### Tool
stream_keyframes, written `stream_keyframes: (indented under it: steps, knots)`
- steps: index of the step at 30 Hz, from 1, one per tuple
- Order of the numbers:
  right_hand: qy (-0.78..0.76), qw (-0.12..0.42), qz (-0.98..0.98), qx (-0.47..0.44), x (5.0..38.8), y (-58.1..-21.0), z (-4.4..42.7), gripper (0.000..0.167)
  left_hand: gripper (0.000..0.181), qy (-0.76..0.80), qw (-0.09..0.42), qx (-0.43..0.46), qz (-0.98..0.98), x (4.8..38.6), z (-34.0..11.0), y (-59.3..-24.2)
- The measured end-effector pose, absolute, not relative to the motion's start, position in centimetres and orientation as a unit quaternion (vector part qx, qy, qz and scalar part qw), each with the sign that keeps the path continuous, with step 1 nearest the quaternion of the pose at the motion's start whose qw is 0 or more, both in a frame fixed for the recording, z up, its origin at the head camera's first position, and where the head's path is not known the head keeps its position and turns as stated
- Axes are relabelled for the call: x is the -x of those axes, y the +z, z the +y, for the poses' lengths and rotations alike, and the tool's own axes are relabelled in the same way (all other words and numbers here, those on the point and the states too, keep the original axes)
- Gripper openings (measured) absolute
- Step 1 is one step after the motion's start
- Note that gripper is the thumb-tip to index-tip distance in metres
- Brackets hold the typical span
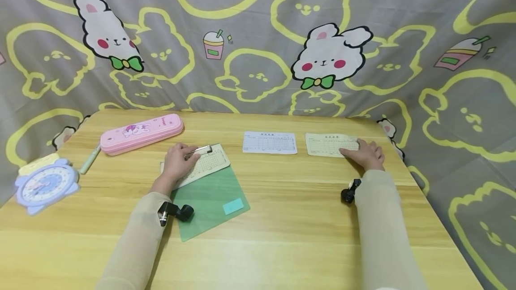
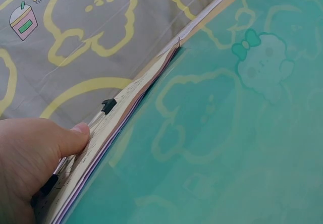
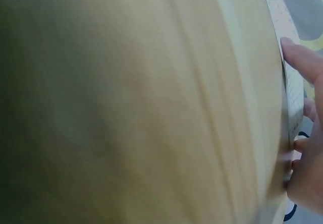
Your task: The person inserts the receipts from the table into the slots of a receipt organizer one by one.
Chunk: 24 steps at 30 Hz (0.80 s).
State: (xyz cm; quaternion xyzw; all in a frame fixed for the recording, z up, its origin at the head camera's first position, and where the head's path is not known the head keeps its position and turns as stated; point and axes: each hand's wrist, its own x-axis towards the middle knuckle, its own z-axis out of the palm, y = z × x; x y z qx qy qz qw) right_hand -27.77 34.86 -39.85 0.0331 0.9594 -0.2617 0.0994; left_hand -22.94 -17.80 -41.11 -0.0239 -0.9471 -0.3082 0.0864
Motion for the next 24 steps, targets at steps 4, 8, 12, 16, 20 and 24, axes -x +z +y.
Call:
stream_keyframes:
  steps: [4, 8, 12, 16, 20, 24]
  knots:
    - [-0.256, 0.079, 0.963, -0.038, 27.6, -39.8, 34.5, 0.094, 0.039, -0.310, 0.087, 0.021, -0.947, 22.9, -17.8, -41.1]
    - [-0.251, 0.059, 0.965, -0.042, 27.4, -39.8, 34.2, 0.090, 0.038, -0.307, 0.087, 0.022, -0.947, 22.9, -17.8, -41.2]
    - [-0.251, 0.044, 0.966, -0.051, 27.2, -39.7, 33.9, 0.086, 0.039, -0.309, 0.087, 0.023, -0.947, 22.9, -17.8, -41.2]
    - [-0.238, 0.017, 0.969, -0.059, 27.0, -39.5, 33.6, 0.083, 0.038, -0.309, 0.091, 0.028, -0.946, 22.9, -17.8, -41.2]
    - [-0.255, -0.009, 0.965, -0.060, 26.8, -39.4, 33.2, 0.080, 0.038, -0.309, 0.093, 0.031, -0.946, 22.9, -17.8, -41.2]
    - [-0.301, -0.027, 0.952, -0.052, 26.8, -39.6, 33.1, 0.075, 0.038, -0.311, 0.091, 0.028, -0.946, 22.9, -17.8, -41.3]
